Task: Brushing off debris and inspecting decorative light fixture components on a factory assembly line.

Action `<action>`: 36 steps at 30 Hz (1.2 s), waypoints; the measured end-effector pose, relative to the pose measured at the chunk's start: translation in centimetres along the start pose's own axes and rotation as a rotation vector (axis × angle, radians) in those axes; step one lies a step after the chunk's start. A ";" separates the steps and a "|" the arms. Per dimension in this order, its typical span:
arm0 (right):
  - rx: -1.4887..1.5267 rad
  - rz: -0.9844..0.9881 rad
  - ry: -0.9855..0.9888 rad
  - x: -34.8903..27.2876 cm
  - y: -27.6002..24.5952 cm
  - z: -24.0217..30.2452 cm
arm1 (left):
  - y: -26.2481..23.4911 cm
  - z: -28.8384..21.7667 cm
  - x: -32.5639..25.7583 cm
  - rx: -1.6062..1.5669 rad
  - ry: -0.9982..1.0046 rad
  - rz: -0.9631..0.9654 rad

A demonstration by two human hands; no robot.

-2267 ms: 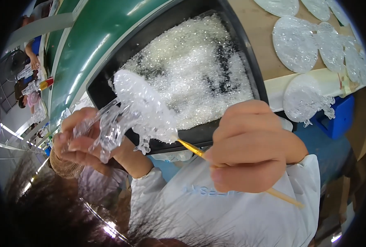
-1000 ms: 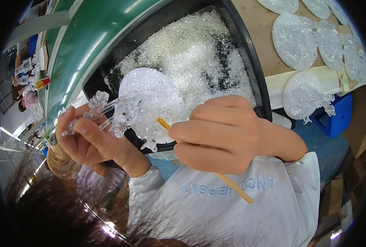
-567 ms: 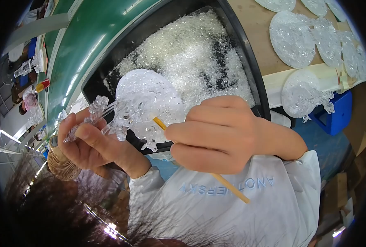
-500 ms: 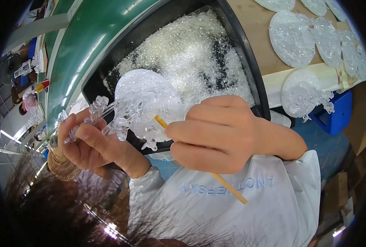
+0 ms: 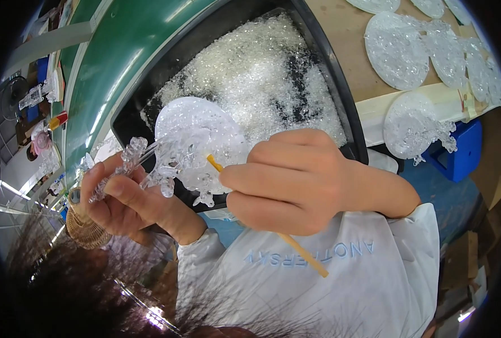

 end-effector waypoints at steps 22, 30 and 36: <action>0.169 -0.327 -0.036 -0.2 -2.6 -0.4 | 0.0 -0.3 1.2 -0.237 0.334 0.077; 0.080 -0.324 0.151 7.0 -6.8 -3.2 | -0.3 -5.8 -1.1 0.232 1.333 0.399; 0.059 -0.180 0.147 12.6 -4.7 -5.0 | -2.5 -6.1 -0.9 0.497 1.589 0.454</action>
Point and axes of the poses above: each hand's wrist, its own x-axis towards the middle knuckle, its own y-axis out of the palm, z = x × y, the point moved 6 cm from there along x, towards the middle knuckle
